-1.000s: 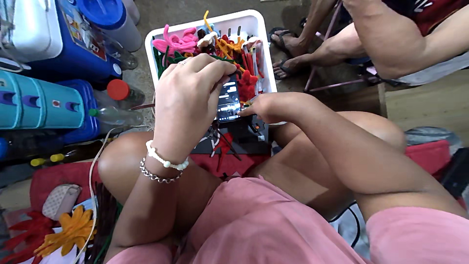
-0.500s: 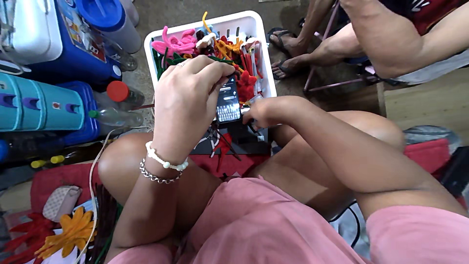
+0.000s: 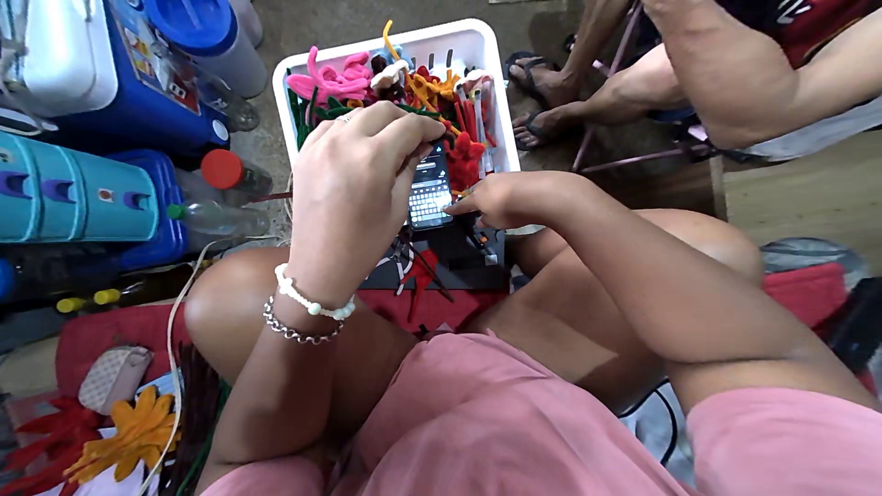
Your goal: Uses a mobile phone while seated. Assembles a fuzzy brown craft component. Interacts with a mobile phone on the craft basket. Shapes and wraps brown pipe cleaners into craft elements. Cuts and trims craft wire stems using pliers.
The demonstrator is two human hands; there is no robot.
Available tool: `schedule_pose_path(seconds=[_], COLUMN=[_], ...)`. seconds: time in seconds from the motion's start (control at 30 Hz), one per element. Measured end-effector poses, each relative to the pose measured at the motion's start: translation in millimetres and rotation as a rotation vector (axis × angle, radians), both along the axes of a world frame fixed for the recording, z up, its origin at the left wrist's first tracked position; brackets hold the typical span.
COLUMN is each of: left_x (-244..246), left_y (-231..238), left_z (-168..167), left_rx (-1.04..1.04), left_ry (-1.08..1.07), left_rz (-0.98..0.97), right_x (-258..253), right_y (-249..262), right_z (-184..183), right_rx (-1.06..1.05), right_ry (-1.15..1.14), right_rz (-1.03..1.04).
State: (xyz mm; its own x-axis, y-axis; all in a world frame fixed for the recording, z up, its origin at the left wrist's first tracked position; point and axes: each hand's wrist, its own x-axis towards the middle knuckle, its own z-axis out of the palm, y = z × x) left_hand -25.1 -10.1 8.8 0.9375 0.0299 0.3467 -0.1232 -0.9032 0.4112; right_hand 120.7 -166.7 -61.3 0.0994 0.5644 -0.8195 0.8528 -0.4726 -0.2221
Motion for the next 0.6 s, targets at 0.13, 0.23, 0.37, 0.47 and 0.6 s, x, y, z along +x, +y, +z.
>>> schedule_pose_path(seconds=[0.13, 0.23, 0.37, 0.47, 0.6], left_x=[-0.2, -0.1, -0.3, -0.5, -0.5], left_y=[0.1, 0.4, 0.4, 0.8, 0.4], left_z=[0.2, -0.3, -0.4, 0.1, 0.1], left_rx=[-0.001, 0.001, -0.003, -0.002, 0.002], left_ry=[0.005, 0.002, -0.001, 0.000, -0.001], left_rz=[-0.002, -0.001, 0.000, 0.000, 0.002], right_x=[-1.2, -1.9, -2.3, -3.5, -4.5], right_y=[0.3, 1.2, 4.6, 7.3, 10.6], right_z=[-7.5, -11.4, -6.6, -2.4, -8.7], right_rx=[0.000, -0.009, -0.008, 0.009, 0.043], right_ry=[0.000, -0.002, -0.006, -0.022, -0.022], right_rz=[-0.010, -0.021, -0.018, -0.067, -0.076])
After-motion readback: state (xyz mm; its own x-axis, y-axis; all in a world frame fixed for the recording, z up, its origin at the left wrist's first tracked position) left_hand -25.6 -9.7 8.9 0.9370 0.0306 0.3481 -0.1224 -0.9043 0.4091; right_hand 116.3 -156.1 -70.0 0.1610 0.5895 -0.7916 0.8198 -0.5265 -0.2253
